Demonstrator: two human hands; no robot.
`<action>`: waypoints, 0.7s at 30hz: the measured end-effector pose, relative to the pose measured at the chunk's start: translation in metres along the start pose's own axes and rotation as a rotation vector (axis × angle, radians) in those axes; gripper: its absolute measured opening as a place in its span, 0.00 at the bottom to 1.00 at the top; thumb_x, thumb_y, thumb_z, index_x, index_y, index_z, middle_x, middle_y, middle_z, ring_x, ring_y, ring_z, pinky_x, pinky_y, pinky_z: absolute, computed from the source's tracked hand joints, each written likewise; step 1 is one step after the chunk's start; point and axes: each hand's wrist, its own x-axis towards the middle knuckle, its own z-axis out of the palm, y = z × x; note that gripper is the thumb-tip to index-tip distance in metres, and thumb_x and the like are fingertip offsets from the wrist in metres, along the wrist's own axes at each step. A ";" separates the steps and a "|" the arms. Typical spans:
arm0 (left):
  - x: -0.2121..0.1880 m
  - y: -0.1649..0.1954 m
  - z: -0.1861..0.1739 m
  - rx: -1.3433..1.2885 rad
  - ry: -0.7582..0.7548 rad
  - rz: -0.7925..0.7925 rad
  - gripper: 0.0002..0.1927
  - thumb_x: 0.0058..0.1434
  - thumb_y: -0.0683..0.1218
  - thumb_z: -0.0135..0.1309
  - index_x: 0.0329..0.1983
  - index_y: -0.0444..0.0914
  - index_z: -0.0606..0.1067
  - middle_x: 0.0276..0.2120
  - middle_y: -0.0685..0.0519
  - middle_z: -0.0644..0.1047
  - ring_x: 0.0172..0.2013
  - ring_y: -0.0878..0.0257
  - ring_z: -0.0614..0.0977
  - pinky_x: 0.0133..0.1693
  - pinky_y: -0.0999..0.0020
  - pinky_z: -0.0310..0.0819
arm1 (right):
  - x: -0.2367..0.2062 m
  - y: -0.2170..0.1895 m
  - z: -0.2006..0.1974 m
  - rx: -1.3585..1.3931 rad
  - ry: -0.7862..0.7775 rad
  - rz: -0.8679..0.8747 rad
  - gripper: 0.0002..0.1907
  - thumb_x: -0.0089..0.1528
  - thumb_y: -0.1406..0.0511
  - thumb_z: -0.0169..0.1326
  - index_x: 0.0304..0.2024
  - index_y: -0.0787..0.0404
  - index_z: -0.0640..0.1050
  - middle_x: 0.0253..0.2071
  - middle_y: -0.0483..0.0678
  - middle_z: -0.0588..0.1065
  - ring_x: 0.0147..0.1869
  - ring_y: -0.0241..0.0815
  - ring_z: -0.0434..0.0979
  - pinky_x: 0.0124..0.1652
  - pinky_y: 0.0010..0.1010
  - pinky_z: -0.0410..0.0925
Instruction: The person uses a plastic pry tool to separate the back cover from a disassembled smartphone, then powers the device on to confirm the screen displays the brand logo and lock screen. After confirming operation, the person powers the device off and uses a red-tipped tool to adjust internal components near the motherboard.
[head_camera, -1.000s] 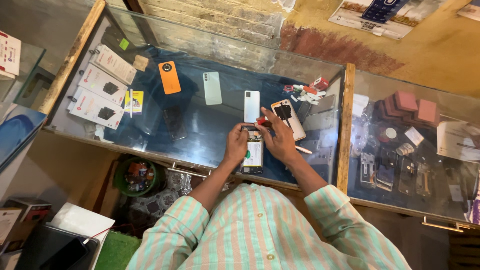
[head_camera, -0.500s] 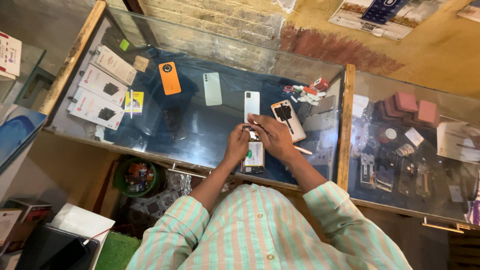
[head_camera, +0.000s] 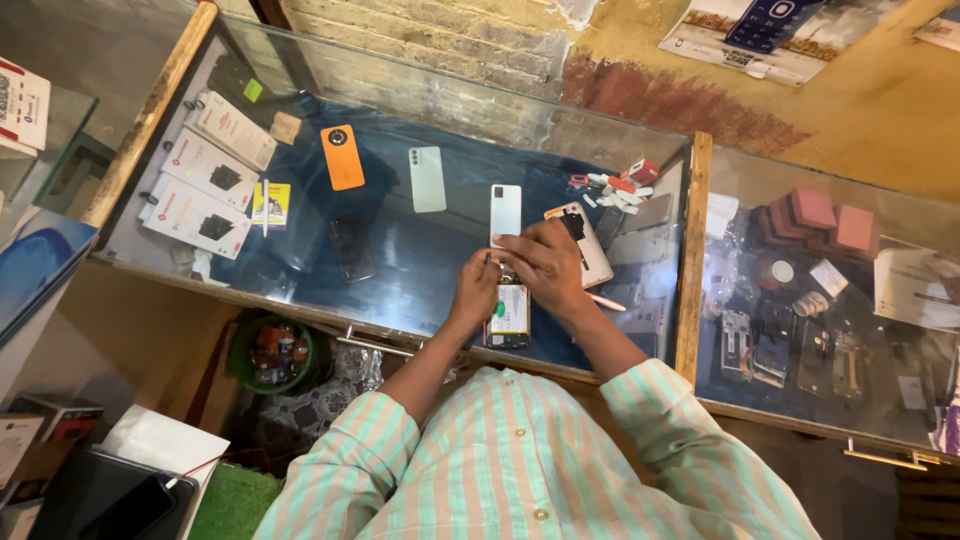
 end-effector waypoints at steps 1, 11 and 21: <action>0.000 0.000 0.001 -0.008 -0.002 -0.005 0.12 0.72 0.42 0.43 0.46 0.34 0.77 0.24 0.57 0.71 0.26 0.71 0.70 0.29 0.70 0.65 | -0.001 0.000 0.001 -0.029 0.021 0.000 0.17 0.56 0.64 0.70 0.48 0.52 0.85 0.39 0.51 0.77 0.42 0.48 0.79 0.40 0.35 0.73; 0.001 -0.002 0.001 -0.091 -0.033 0.137 0.12 0.72 0.42 0.41 0.48 0.33 0.75 0.35 0.56 0.79 0.35 0.71 0.76 0.39 0.72 0.72 | 0.002 -0.002 -0.001 -0.021 0.023 0.010 0.15 0.58 0.64 0.68 0.47 0.53 0.85 0.38 0.48 0.78 0.41 0.46 0.80 0.40 0.33 0.73; 0.000 -0.003 0.001 -0.085 -0.004 0.037 0.12 0.73 0.41 0.42 0.48 0.33 0.76 0.29 0.57 0.74 0.29 0.72 0.71 0.32 0.73 0.68 | 0.000 -0.001 0.000 -0.108 -0.083 0.064 0.16 0.58 0.62 0.67 0.49 0.51 0.86 0.39 0.48 0.81 0.45 0.45 0.82 0.44 0.33 0.74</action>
